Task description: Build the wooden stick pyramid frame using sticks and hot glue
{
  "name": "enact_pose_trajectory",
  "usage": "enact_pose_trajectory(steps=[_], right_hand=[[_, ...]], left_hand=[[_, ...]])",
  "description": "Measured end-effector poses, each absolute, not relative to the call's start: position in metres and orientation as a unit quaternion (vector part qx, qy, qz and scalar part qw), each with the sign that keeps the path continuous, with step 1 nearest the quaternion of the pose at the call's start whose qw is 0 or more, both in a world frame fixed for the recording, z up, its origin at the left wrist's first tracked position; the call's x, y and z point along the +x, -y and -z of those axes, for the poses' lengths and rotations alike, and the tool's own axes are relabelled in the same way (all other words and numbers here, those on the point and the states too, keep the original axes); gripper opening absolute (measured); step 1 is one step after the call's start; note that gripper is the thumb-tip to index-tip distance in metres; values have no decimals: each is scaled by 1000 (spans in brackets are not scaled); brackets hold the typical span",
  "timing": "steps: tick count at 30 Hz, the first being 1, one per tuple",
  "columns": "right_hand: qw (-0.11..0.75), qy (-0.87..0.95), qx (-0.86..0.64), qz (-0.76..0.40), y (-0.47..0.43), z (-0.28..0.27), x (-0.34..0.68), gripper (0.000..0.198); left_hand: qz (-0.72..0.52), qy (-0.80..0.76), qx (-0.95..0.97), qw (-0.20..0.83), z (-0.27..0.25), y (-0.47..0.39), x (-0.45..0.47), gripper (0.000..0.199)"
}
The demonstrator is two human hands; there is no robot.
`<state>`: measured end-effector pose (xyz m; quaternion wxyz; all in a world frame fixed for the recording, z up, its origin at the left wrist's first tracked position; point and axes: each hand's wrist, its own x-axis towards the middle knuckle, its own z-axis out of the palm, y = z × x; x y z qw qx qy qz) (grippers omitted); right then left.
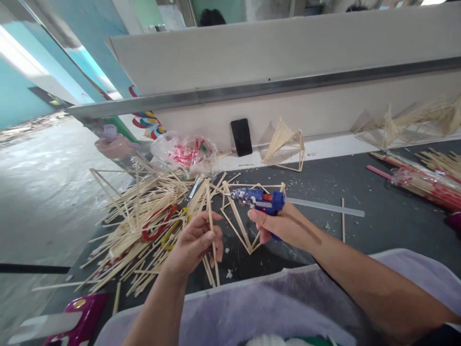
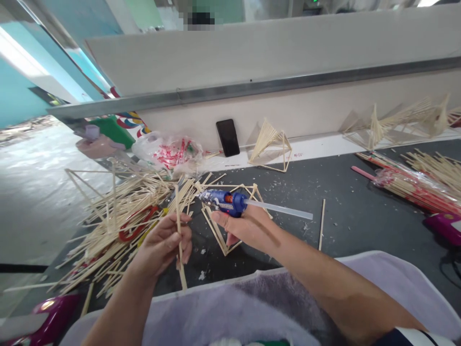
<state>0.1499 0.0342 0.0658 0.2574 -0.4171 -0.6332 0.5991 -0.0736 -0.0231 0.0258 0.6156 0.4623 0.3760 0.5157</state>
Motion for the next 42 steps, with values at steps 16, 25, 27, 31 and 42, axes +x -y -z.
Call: enact_pose_trajectory(steps=[16,25,27,31,42], right_hand=[[129,781,-336,-511,-9,-51,137,29],[104,814,-342,-458,-15,-50,137,32],[103,808,-341,-469,-15,-50,137,31],[107,799,-358,-471,-13,-51,136,31],[62,808,-375,-449,-13,-58,134,26]], left_hand=[[-702,-463,340,421,-23,5,-97,23],[-702,-460,335,427,-23,5,-98,22],[-701,-459,338,429,-23,6,-98,22],[-698,-455,344,433,-22,6,-98,21],[-705,-451,342,428,-19,4,-99,15]])
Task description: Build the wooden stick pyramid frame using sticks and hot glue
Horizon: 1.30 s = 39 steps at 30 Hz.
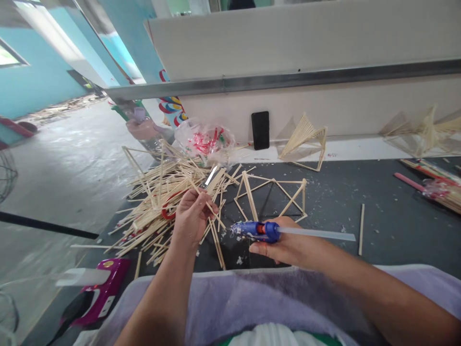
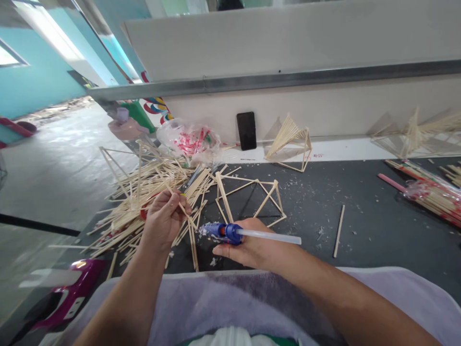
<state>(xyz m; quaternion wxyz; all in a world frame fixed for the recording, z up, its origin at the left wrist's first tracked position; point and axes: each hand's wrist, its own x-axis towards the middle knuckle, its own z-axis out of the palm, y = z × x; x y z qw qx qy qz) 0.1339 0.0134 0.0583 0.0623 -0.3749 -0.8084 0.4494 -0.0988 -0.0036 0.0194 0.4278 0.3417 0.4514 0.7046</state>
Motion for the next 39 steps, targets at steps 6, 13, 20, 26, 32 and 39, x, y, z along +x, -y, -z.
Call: enact_pose_trajectory(steps=[6,13,20,26,32,39], right_hand=[[91,819,-393,-408,-19,-61,146,30],[366,740,-514,-234,-34,-92,205,36],[164,794,-583,-45,-85,-19,278,32],[78,785,-607,-92,-91,36,323,35],[110,761,-638,-39,-72,-7,311,40],[369,692,-488,-383,-15,-21,196,17]], left_hand=[[-707,-441,335,440,-20,4,-99,15],[-679,-431,371,464,-24,7,-93,17],[-653,-417,393,495,-28,10,-81,20],[-602,-429,402,541,-32,14,-74,27],[-563,-460,411,550,-34,16,-64,28],[-558,-515,447,473,-30,17,-41,25]])
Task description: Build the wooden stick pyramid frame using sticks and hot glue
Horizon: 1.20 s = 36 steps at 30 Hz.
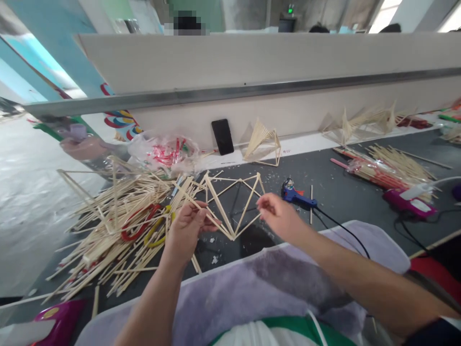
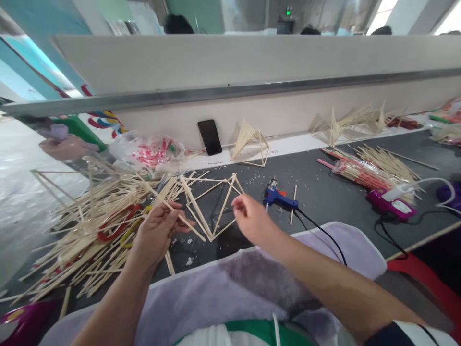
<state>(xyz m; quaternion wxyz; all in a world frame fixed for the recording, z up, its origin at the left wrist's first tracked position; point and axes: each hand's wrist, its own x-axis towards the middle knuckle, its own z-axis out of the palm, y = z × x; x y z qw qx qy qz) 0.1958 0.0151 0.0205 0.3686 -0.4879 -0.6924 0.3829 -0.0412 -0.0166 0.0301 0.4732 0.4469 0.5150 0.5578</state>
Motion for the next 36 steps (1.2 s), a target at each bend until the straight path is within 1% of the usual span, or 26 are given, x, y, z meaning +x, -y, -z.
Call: enact_pose_trajectory(steps=[2,3,5,8,11,16,21,31,36], right_hand=[[397,628,-486,-460,-11,-2,168,28],[396,605,-489,-488,-12,7,159,32],[394,583,-487,-517,-14,21,148,35],[394,582,-463,-541,-17,33,143,37],[393,575,-448,-561,-15,42,142,35],[375,599,-448,-547,-11,48,141,30],[364,626,-445,-527,-11,42,145,26],[344,669,-440,-491,-10,34,148,29],[336,678,-442,-482,-8,35,146,25]], left_hand=[[-554,-532,462,443,-29,18,-35,21],[-551,-539,471,429,-29,19,-32,19],[-540,-552,488,407,-29,22,-28,15],[-520,-573,509,378,-27,25,-26,11],[-506,-590,518,356,-23,25,-27,10],[-499,-614,509,340,-18,23,-23,10],[-504,-620,501,334,-16,21,-17,10],[-495,-630,506,319,-11,19,-15,11],[-472,-646,539,264,-8,16,-17,11]])
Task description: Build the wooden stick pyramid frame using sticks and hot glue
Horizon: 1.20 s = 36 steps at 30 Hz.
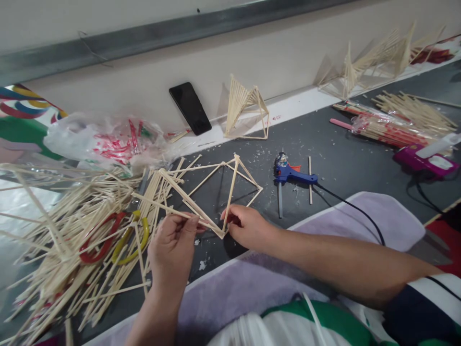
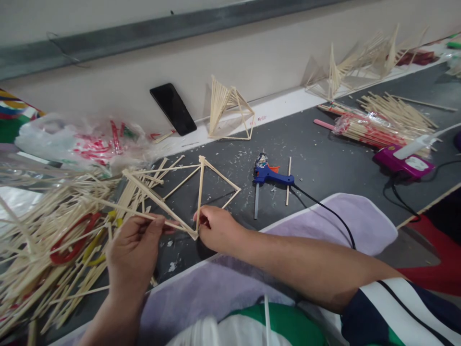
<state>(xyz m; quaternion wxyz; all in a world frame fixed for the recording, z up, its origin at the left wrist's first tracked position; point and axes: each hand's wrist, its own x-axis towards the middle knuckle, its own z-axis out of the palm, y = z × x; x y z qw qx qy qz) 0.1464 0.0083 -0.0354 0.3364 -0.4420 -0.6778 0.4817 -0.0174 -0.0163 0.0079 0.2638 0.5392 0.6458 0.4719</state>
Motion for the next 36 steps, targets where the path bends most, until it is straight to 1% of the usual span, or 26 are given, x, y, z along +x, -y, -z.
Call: enact_pose_trajectory(steps=[7,20,24,27,30,33,36], right_hand=[[322,664,-460,-494,-9,37,141,21],[315,674,-472,-474,-10,35,136,9],[315,677,-475,-466,-9,35,136,6],[319,683,-472,-457,-9,35,137,5],[321,686,-472,-450,-9,35,137,5],[313,691,-477,-444,-9,34,138,6],[308,695,-482,-436,-9,34,138,7]], left_hand=[[-442,-662,561,227,-8,11,-18,13],[-336,-673,655,78,-13,4,-17,17],[-310,-687,654,52,-15,1,-16,19],[-310,-701,640,55,-15,0,-14,20],[-326,-711,617,83,-13,-1,-12,21],[-361,-713,586,135,-10,-2,-11,21],[-429,-698,534,210,-8,-5,-8,28]])
